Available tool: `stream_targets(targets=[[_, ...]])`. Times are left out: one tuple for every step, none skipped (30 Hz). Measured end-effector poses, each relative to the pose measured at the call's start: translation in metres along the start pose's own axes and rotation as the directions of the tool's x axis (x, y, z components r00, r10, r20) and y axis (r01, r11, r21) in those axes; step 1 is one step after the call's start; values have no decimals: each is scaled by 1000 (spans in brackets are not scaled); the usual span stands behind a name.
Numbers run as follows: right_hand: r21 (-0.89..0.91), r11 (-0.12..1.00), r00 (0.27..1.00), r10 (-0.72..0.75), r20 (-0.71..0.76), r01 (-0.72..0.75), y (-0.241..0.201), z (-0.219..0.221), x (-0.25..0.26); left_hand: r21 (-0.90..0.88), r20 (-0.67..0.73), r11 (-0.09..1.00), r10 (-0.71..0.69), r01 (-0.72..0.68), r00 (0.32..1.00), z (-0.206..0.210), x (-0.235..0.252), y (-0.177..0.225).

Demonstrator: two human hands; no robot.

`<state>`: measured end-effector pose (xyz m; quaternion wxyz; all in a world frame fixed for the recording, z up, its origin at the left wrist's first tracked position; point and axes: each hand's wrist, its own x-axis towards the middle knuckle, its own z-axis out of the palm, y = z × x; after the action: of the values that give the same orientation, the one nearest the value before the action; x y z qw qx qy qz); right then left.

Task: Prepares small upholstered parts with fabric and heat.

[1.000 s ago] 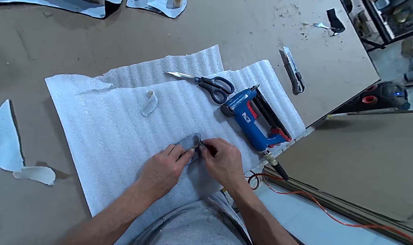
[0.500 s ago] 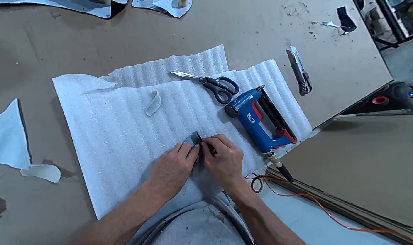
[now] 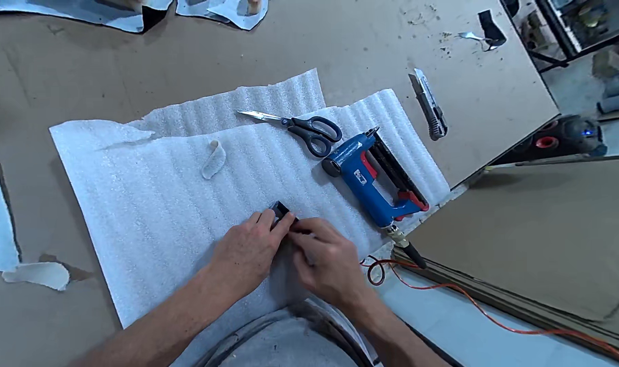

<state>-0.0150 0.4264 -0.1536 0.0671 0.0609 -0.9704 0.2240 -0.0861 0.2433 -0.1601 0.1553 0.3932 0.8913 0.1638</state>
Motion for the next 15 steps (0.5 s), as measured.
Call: stream_targets(targets=[[-7,999,997,43,-67,-44,8,-16,4,3,-7,1000,3,-3,1000,1,0,0],[-77,990,988,109,-110,-118,19,-33,9,1,-22,1000,6,-6,1000,2,-1,0],[-163,963,975,201,-97,-215,34,-49,16,-5,-41,1000,7,-8,999,4,-2,0],[-223,925,951,305,-54,-309,50,-59,24,-16,-65,1000,11,-12,998,6,-4,1],[-267,886,921,391,-11,-379,66,-62,30,-27,-90,999,15,-17,996,7,-6,1],[-292,858,894,448,25,-422,81,-61,36,-34,-107,999,14,-18,994,9,-7,1],[-301,848,878,475,62,-437,92,-57,40,-42,-124,999,14,-19,992,11,-8,1],[-301,845,866,490,101,-442,100,-54,43,-47,-135,999,11,-17,991,12,-8,1],[-288,847,858,497,129,-447,103,-55,47,-46,-139,999,9,-16,990,14,-8,2],[-281,845,848,508,154,-455,103,-59,51,-39,-147,999,9,-15,989,16,-8,2],[-281,841,839,518,168,-463,99,-65,53,-37,-159,999,10,-16,987,17,-9,4],[-295,837,836,521,174,-460,92,-75,51,-42,-167,999,8,-16,986,19,-10,5],[-320,842,852,500,156,-435,82,-85,47,-48,-181,999,6,-15,983,20,-10,7],[-328,850,871,473,130,-413,69,-96,41,-53,-198,999,2,-13,980,21,-10,7],[-296,868,884,449,129,-398,54,-107,35,-58,-217,998,-4,-8,976,23,-10,7]])
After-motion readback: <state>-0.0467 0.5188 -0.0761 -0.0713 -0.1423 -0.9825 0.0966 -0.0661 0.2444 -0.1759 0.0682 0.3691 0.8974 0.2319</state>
